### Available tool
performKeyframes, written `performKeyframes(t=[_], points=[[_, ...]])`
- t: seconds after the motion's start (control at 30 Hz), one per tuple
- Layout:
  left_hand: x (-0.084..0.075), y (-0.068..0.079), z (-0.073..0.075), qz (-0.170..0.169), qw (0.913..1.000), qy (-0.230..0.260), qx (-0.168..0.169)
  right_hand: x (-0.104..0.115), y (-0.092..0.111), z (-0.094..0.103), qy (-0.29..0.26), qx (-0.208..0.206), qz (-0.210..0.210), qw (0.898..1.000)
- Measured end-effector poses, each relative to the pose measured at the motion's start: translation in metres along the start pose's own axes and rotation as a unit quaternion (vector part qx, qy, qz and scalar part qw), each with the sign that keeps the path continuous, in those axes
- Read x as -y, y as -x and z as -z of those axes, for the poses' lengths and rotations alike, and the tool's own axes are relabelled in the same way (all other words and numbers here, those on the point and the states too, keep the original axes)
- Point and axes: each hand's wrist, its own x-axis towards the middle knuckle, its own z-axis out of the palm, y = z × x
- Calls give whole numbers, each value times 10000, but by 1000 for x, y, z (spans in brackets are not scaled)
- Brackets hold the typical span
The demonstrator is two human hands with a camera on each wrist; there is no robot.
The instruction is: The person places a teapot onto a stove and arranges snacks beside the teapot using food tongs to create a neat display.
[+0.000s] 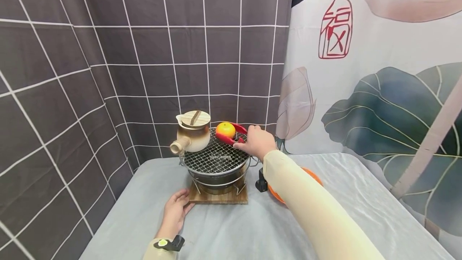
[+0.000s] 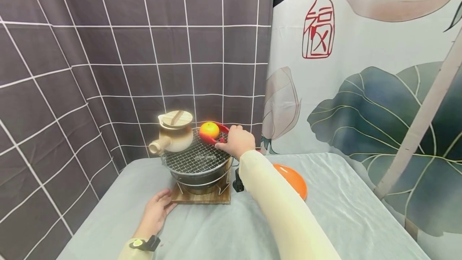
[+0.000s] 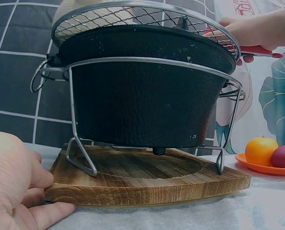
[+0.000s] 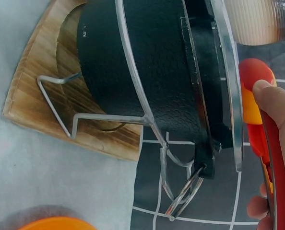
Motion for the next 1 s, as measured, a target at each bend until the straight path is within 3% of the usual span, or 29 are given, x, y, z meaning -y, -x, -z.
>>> performKeyframes(t=[0.4, 1.0], points=[[1, 0, 1, -50, 10000, -27, 54, 3, -2, -6, -13, -194, 19, 9998], [-2, 1, -1, 51, 10000, -59, -33, 6, 1, -3, 198, -154, 28, 9997]])
